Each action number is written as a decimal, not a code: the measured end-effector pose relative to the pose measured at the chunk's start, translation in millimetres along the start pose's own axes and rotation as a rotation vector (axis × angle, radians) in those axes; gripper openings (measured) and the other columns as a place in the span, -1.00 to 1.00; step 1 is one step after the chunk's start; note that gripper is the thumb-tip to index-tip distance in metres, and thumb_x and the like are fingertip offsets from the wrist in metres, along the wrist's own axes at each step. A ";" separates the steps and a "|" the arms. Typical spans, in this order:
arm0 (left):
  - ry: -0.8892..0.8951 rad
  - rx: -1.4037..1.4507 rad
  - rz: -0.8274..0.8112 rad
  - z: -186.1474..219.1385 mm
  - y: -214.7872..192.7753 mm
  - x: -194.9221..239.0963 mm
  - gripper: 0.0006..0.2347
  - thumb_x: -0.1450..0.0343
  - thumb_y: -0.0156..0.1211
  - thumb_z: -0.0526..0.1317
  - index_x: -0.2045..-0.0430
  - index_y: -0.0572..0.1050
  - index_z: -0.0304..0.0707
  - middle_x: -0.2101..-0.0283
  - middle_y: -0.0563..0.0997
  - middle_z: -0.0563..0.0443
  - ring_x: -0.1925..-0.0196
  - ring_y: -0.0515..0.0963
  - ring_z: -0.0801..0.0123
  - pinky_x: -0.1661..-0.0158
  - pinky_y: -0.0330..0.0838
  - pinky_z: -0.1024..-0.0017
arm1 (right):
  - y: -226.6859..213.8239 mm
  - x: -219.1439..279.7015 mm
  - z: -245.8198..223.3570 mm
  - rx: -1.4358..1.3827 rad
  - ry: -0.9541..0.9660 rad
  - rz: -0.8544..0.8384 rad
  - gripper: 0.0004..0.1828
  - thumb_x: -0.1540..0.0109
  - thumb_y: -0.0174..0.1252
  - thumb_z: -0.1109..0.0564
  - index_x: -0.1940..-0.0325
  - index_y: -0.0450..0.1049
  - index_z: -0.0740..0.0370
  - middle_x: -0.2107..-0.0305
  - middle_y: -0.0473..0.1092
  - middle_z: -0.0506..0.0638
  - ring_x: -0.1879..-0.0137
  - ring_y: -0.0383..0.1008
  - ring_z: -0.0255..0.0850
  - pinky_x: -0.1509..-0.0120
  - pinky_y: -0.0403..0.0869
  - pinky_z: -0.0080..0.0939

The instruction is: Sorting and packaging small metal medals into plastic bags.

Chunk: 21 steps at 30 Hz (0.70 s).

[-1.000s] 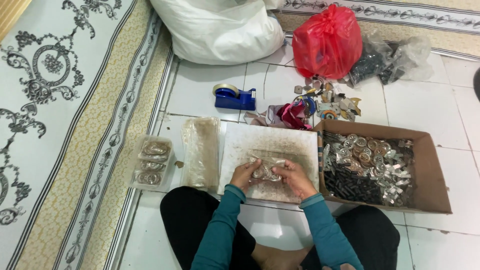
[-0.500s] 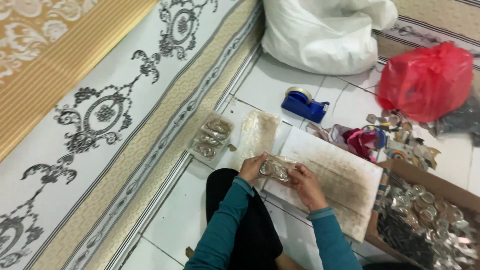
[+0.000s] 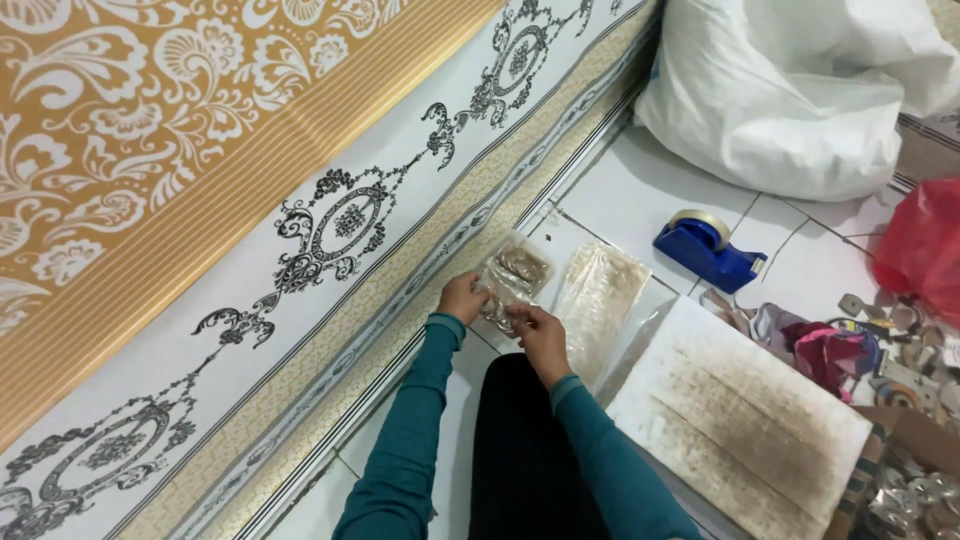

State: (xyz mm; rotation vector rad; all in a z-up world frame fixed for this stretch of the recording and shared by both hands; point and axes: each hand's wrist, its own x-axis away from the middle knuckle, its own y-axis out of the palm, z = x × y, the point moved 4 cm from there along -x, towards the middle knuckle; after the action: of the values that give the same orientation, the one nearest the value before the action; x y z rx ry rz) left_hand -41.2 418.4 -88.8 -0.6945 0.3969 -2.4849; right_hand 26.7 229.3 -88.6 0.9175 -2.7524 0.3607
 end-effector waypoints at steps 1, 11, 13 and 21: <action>0.000 0.000 0.001 -0.8 -1.5 -1.4 -0.52 -0.45 0.18 -0.19 -0.27 0.35 -0.43 -0.25 0.47 -0.41 -0.34 0.42 -0.08 -0.25 0.41 0.10 | 6.9 -8.5 6.2 0.000 -0.001 -0.001 -0.74 -0.20 0.24 0.28 0.05 0.66 0.12 0.37 0.51 0.11 0.51 0.54 -0.20 0.44 0.58 -0.24; -0.079 -0.363 0.086 26.6 -6.2 15.8 -0.58 -0.53 -0.01 -0.21 -0.33 0.30 -0.32 -0.17 0.54 -0.34 -0.17 0.58 0.02 -0.14 0.51 0.07 | 37.0 -34.4 21.8 0.734 -0.058 0.067 -0.82 -0.25 0.25 -0.01 0.13 0.66 -0.35 0.32 0.51 -0.13 -0.03 0.53 0.01 -0.12 0.56 0.03; -0.076 -0.471 0.095 18.6 0.6 8.8 -0.60 -0.54 -0.01 -0.23 -0.31 0.32 -0.35 -0.14 0.56 -0.30 -0.15 0.60 0.05 -0.14 0.52 0.10 | 38.1 -30.8 15.7 0.811 -0.063 0.081 -0.81 -0.23 0.27 -0.01 0.15 0.66 -0.40 0.32 0.48 -0.13 -0.03 0.52 0.02 -0.10 0.54 0.01; 0.254 -1.084 0.550 -3.4 36.9 -6.6 -0.83 -0.37 0.29 -0.30 0.21 0.52 -0.28 0.26 0.61 -0.13 0.08 0.59 0.13 0.09 0.39 0.16 | 41.9 -9.0 -11.2 0.996 -0.115 -0.066 -0.75 -0.30 0.14 -0.04 -0.02 0.60 -0.34 0.03 0.42 -0.02 -0.20 0.39 0.11 -0.22 0.42 0.19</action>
State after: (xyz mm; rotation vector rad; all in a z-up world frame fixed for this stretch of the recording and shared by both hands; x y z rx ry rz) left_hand -23.2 392.3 -109.1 -0.5171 1.8110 -1.6846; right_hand 9.6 270.1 -87.2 1.2156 -2.5479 1.7945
